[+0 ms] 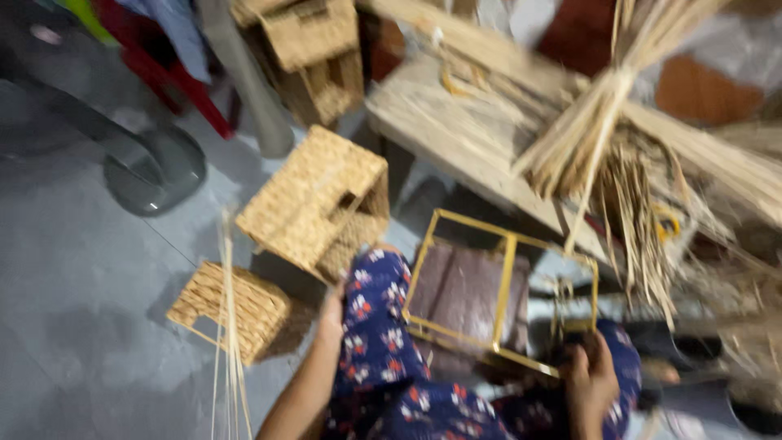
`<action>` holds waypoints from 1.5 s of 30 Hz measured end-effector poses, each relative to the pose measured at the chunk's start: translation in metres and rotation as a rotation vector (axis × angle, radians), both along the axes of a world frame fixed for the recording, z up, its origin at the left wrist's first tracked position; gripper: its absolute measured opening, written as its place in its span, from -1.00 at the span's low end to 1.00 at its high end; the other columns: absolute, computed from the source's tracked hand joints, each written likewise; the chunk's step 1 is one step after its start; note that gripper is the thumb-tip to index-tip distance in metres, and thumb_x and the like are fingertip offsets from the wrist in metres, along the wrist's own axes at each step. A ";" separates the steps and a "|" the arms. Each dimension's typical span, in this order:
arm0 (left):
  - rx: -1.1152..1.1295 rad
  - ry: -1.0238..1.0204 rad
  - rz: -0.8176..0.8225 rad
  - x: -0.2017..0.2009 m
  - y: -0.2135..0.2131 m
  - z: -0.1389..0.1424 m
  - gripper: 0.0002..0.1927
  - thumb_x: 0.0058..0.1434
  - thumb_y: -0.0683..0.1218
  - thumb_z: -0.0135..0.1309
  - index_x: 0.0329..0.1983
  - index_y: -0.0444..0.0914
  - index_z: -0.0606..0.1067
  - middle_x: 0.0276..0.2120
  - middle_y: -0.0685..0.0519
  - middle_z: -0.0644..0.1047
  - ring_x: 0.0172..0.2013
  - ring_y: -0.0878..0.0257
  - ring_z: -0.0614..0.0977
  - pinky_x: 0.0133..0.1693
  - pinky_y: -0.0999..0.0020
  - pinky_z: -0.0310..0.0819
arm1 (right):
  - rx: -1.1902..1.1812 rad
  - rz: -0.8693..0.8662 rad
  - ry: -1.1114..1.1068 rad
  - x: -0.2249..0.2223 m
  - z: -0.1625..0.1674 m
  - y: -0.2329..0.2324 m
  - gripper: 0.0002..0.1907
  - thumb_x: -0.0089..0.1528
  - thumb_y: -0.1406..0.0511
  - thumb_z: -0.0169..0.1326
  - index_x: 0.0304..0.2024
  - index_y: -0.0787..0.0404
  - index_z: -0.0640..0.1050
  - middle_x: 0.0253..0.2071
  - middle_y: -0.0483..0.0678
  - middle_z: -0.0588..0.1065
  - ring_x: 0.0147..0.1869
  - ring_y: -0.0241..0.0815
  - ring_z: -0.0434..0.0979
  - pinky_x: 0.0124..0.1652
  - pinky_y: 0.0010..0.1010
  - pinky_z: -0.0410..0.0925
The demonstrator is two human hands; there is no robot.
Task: The person sits on the floor with a bamboo frame on their lap and weaves thin bamboo strips around the frame's bars, pulling each strip tight and tucking the ends. They reach to a pile of strips on a nearby table to select new strips as needed.
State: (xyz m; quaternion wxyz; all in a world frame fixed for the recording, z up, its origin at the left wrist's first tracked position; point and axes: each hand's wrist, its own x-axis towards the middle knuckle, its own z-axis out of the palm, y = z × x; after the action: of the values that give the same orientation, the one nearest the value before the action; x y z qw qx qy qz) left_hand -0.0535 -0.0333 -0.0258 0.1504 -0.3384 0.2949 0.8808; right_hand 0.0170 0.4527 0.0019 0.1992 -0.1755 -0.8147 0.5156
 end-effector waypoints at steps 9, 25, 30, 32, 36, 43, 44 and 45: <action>-0.691 -0.133 -0.159 0.002 -0.010 0.007 -0.42 0.35 0.25 0.03 0.00 -0.38 0.54 -0.15 -0.10 0.63 -0.22 0.11 0.63 -0.18 0.09 0.57 | -0.107 -0.034 -0.122 0.015 0.043 -0.021 -0.52 0.37 0.45 -0.02 0.37 0.34 0.36 0.12 0.13 0.53 -0.12 -0.25 0.59 -0.27 -0.48 0.46; -1.368 0.239 0.038 0.034 -0.013 -0.012 -0.84 0.37 -0.13 0.06 -0.08 -0.25 0.60 -0.27 -0.14 0.64 -0.28 0.06 0.65 -0.20 0.24 0.53 | -0.116 0.102 -0.063 0.016 0.038 -0.013 -0.53 0.42 0.50 0.01 0.40 0.36 0.38 0.07 0.03 0.53 -0.22 -0.28 0.56 -0.31 -0.54 0.41; -1.090 0.574 0.374 0.044 -0.079 0.008 -0.82 0.41 -0.34 0.04 -0.08 -0.19 0.53 -0.09 0.09 0.64 -0.17 0.34 0.60 -0.09 0.45 0.51 | -0.185 0.139 -0.099 0.021 0.053 -0.017 -0.55 0.47 0.49 -0.02 0.42 0.37 0.38 0.06 0.00 0.53 -0.16 -0.29 0.56 -0.18 -0.52 0.47; -1.037 0.543 0.400 0.054 -0.123 0.010 -0.60 0.25 -0.41 -0.06 0.06 -0.20 0.52 -0.03 0.09 0.61 -0.12 0.31 0.62 -0.06 0.45 0.53 | -0.239 0.130 -0.093 0.022 0.058 -0.017 -0.55 0.46 0.49 -0.03 0.41 0.37 0.40 0.07 -0.03 0.52 -0.12 -0.28 0.59 -0.13 -0.52 0.49; -1.587 0.361 0.530 0.071 -0.197 0.011 -0.77 0.34 -0.33 0.06 -0.03 -0.24 0.63 -0.17 -0.06 0.64 -0.20 0.16 0.65 -0.11 0.32 0.59 | -0.230 0.116 -0.100 0.023 0.063 -0.020 -0.56 0.46 0.48 -0.03 0.40 0.38 0.39 0.06 -0.02 0.51 -0.08 -0.26 0.60 -0.15 -0.50 0.46; -1.921 -0.645 -0.168 0.121 -0.213 0.007 -0.26 0.00 0.23 0.43 0.13 -0.21 0.47 0.10 -0.24 0.45 0.09 -0.22 0.45 -0.03 -0.08 0.46 | -0.152 0.093 -0.080 0.029 0.070 -0.022 -0.62 0.45 0.50 0.03 0.32 0.44 0.46 0.08 0.01 0.53 -0.01 -0.25 0.57 -0.05 -0.50 0.47; -1.917 -0.667 -0.199 0.124 -0.206 0.005 -0.23 -0.01 0.25 0.44 0.14 -0.20 0.44 0.12 -0.24 0.42 0.13 -0.21 0.41 -0.02 -0.11 0.44 | -0.142 0.076 -0.080 0.030 0.070 -0.020 -0.64 0.45 0.51 0.05 0.30 0.45 0.47 0.07 0.02 0.53 -0.02 -0.26 0.57 -0.05 -0.51 0.47; -1.915 -0.683 -0.231 0.124 -0.201 0.004 -0.21 -0.02 0.27 0.44 0.16 -0.20 0.42 0.14 -0.23 0.39 0.16 -0.21 0.38 -0.02 -0.14 0.43 | -0.137 0.083 -0.080 0.031 0.070 -0.018 -0.65 0.45 0.51 0.04 0.30 0.45 0.48 0.06 0.01 0.53 -0.01 -0.26 0.57 -0.02 -0.51 0.47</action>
State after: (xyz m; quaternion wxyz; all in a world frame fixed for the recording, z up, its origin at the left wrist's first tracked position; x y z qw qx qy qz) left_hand 0.0705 -0.2347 -0.0220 -0.0229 -0.5190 0.8471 0.1120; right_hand 0.0480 0.4343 0.0718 0.1327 -0.1754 -0.7913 0.5705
